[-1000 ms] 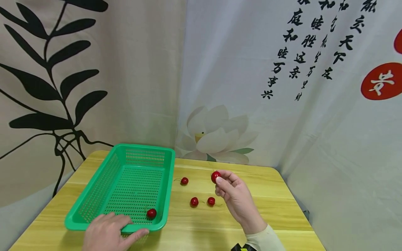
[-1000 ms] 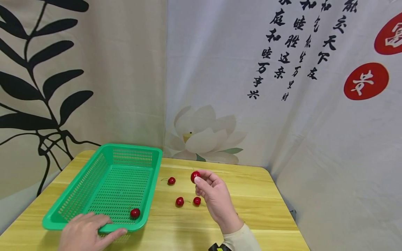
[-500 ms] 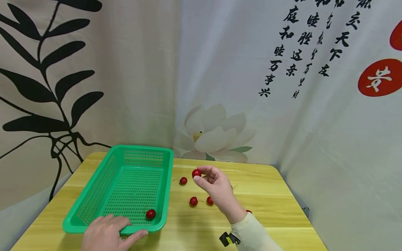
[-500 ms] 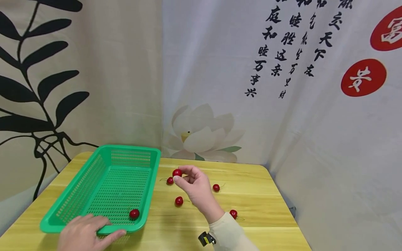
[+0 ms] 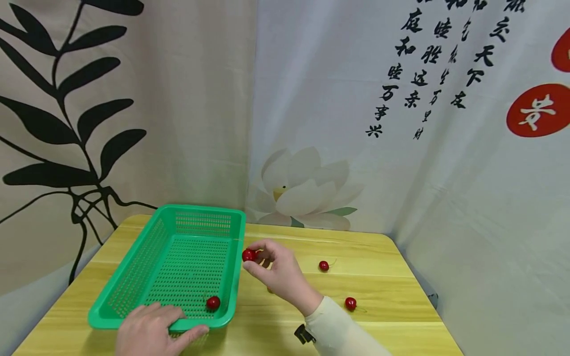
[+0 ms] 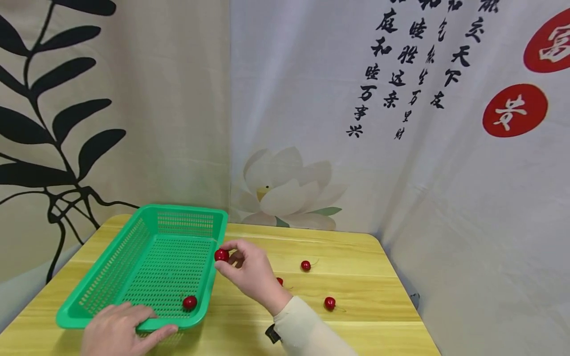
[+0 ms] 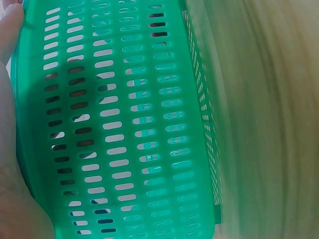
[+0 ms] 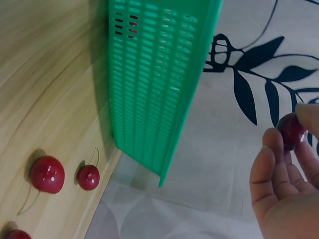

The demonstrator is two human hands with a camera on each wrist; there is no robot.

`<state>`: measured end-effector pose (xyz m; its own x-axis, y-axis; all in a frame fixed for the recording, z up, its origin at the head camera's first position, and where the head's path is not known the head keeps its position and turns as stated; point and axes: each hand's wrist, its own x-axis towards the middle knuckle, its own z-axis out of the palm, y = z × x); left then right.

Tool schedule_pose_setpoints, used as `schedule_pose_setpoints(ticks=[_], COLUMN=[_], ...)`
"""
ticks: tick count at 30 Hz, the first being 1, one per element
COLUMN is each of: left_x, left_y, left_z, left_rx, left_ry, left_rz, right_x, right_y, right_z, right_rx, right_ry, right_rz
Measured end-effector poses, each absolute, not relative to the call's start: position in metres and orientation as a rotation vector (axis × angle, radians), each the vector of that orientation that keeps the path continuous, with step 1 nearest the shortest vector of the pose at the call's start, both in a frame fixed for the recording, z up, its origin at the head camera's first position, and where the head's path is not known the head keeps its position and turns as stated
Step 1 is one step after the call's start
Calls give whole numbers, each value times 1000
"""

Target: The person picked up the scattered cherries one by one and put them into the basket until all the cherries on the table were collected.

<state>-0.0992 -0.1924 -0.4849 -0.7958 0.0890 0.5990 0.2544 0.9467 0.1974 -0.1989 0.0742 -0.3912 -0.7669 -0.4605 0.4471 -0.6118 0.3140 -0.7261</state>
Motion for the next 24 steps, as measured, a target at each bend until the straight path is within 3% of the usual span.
schedule_pose_setpoints(ticks=[24], left_x=[-105], left_y=[-195], left_z=[-490], left_rx=[-324], left_ry=[-2294], left_rz=[-339], right_x=[-216], right_y=[-22], right_z=[-434], right_rx=[1411], right_ry=[-2667], right_rz=[455])
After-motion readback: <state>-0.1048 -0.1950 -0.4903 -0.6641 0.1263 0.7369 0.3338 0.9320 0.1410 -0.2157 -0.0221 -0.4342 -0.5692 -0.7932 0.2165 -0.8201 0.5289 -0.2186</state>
